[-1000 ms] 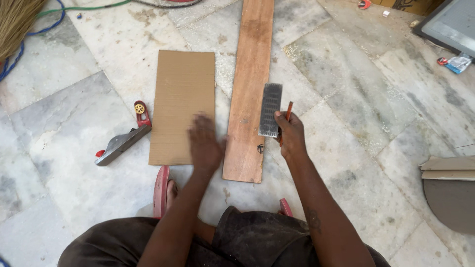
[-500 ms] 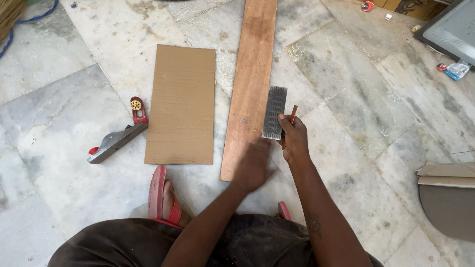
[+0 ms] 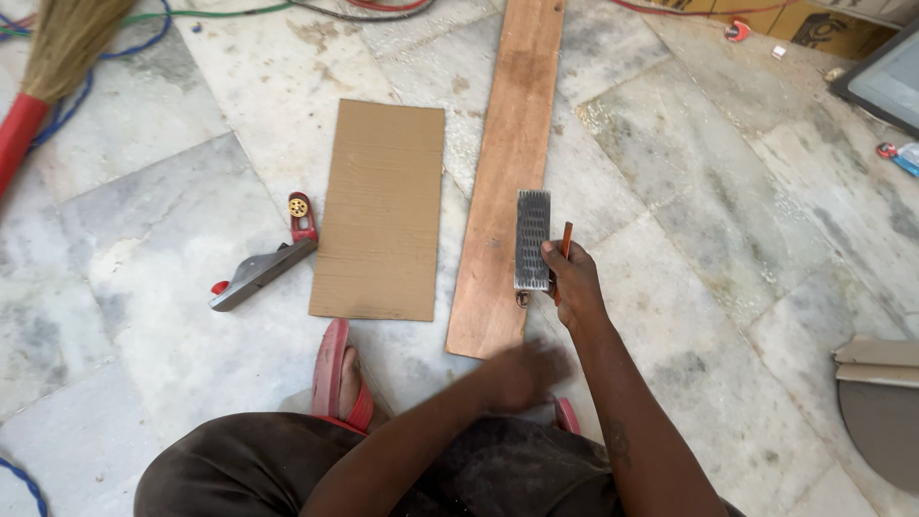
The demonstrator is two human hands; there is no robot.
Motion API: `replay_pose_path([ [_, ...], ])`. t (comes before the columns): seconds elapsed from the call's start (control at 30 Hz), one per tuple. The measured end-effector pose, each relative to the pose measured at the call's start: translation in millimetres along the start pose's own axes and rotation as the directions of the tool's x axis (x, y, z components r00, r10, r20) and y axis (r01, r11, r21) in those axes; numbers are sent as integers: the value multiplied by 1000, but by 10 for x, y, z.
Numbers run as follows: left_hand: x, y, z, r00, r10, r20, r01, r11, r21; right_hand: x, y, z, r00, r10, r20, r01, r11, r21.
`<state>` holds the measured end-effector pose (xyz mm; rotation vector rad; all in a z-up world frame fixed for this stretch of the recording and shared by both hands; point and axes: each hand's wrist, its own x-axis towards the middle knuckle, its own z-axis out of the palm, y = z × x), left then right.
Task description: The person sits on the floor and sands a long wooden plank using a wire brush and a yellow sanding block. They alternate between tools, occasionally pause to inspect the surface, and later retrieve a hammer from a shelf before returning to sanding.
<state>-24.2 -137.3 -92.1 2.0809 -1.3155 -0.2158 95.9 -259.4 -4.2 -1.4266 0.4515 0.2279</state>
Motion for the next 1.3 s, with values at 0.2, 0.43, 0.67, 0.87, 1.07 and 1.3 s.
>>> replay_pose_path([
  [0.2, -217, -49, -128, 932, -212, -295, 293, 919, 264, 113, 155, -91, 999, 41, -8, -41, 999, -6],
  [0.43, -947, -4, -708, 983, -175, 45, 147, 917, 370, 99, 583, -81, 972, 215, 89, -202, 970, -137],
  [0.67, -1246, -109, -1152, 813, -564, -143, 574, 818, 32, -100, 536, 24, 941, 314, 124, -269, 919, -288],
  [0.87, -496, -264, -1340, 565, -819, 104, 61, -84, -995, -351, 272, 333, 927, 291, 235, -266, 955, -132],
  [1.07, -442, -346, -1447, 567, -824, 3, -354, -247, -902, -444, 345, 527, 919, 166, 357, -82, 967, -239],
  [1.3, -709, -672, -1889, 489, -794, -361, -650, -56, -758, -545, 338, 686, 915, 290, 279, -180, 915, -361],
])
